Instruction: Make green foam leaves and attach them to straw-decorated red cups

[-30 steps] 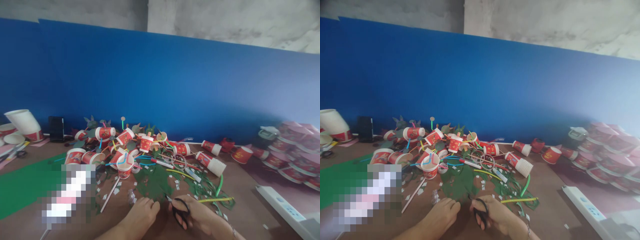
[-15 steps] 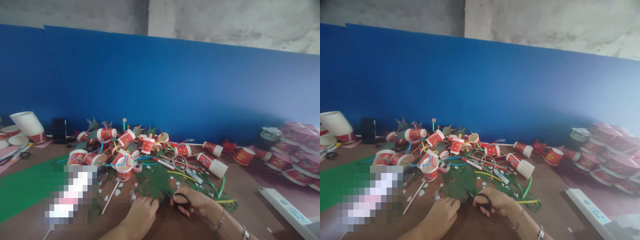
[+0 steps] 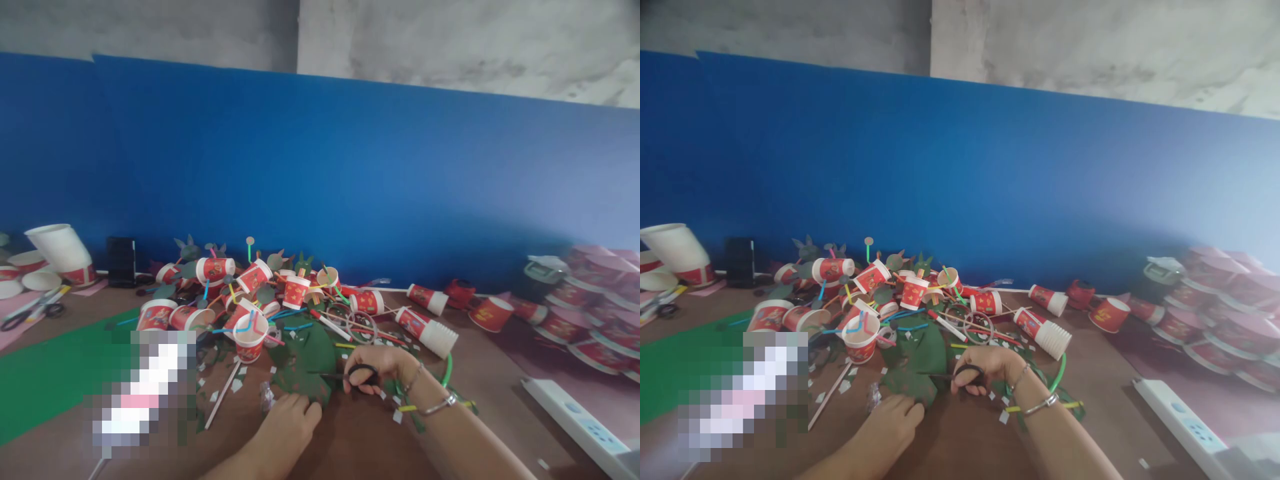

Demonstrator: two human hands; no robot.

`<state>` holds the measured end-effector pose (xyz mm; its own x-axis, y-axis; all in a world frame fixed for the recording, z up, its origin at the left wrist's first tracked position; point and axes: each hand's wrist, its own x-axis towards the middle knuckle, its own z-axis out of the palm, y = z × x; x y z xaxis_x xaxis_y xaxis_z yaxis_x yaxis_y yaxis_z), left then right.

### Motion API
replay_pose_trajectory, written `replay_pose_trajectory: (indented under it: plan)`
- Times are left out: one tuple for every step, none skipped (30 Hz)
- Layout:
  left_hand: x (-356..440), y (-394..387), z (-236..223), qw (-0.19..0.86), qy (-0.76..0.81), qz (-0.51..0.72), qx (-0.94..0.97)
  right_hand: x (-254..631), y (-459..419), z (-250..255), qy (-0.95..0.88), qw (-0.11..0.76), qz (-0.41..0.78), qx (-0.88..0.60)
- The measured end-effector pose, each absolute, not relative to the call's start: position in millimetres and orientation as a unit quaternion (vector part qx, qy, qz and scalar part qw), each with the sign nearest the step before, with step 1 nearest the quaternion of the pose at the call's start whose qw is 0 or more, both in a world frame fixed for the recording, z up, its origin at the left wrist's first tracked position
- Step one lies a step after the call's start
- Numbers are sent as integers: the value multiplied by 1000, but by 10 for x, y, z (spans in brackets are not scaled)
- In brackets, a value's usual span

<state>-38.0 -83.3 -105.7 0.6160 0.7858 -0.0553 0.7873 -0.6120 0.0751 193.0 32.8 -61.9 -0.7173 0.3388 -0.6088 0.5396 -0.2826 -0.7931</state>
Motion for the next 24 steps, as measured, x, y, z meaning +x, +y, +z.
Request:
replay_pose_trajectory:
  plan:
    - [-380, -834, -1040, 54, 439, -10, 897, 1906, 354, -614, 594, 76, -712, 367]
    - [-381, -835, -1022, 63, 440, -13, 896, 1882, 371, -607, 594, 79, -712, 365]
    - [-382, -838, -1005, 68, 441, -16, 895, 1862, 378, -599, 595, 81, -712, 364]
    - [-383, -843, -990, 71, 444, -17, 893, 1849, 378, -590, 596, 81, -712, 363]
    - [-387, -848, -977, 73, 446, -15, 892, 1844, 371, -582, 598, 80, -710, 363]
    - [-392, -855, -967, 74, 446, -9, 892, 1850, 359, -574, 600, 77, -709, 364]
    - [-400, -863, -959, 74, 446, 4, 892, 1865, 343, -566, 602, 72, -707, 366]
    - [-411, -871, -952, 76, 447, 24, 891, 1891, 324, -558, 603, 65, -705, 368]
    - [-425, -878, -947, 84, 450, 50, 888, 1923, 303, -548, 605, 56, -702, 371]
    - [-440, -883, -944, 98, 455, 78, 882, 1961, 280, -536, 606, 45, -700, 375]
    - [-455, -883, -943, 116, 463, 108, 872, 2002, 255, -520, 608, 33, -695, 381]
    - [-469, -880, -945, 137, 474, 138, 859, 2044, 227, -499, 612, 21, -687, 391]
    - [-481, -871, -951, 161, 483, 169, 844, 2085, 196, -469, 617, 17, -675, 405]
    - [-490, -856, -959, 185, 491, 200, 827, 2123, 161, -432, 624, 17, -657, 423]
    - [-494, -836, -971, 208, 500, 231, 808, 2159, 124, -385, 634, 19, -634, 443]
    - [-494, -811, -983, 231, 509, 259, 788, 2192, 84, -330, 644, 29, -610, 461]
    - [-489, -784, -996, 255, 518, 283, 766, 2221, 43, -268, 655, 25, -588, 473]
    - [-480, -756, -1007, 279, 528, 304, 742, 2247, 5, -201, 660, 17, -578, 479]
    - [-467, -728, -1014, 307, 539, 321, 716, 2268, -30, -135, 662, 10, -572, 484]
    - [-452, -703, -1017, 342, 548, 334, 686, 2284, -59, -73, 669, 5, -561, 488]
    - [-434, -681, -1014, 389, 556, 339, 652, 2295, -80, -21, 676, -11, -548, 492]
    - [-415, -663, -1005, 445, 558, 337, 614, 2301, -94, 17, 680, -6, -544, 491]
    - [-396, -650, -989, 509, 554, 328, 571, 2302, -101, 38, 684, -3, -543, 488]
    - [-376, -642, -968, 574, 544, 314, 525, 2301, -104, 41, 683, -3, -546, 485]
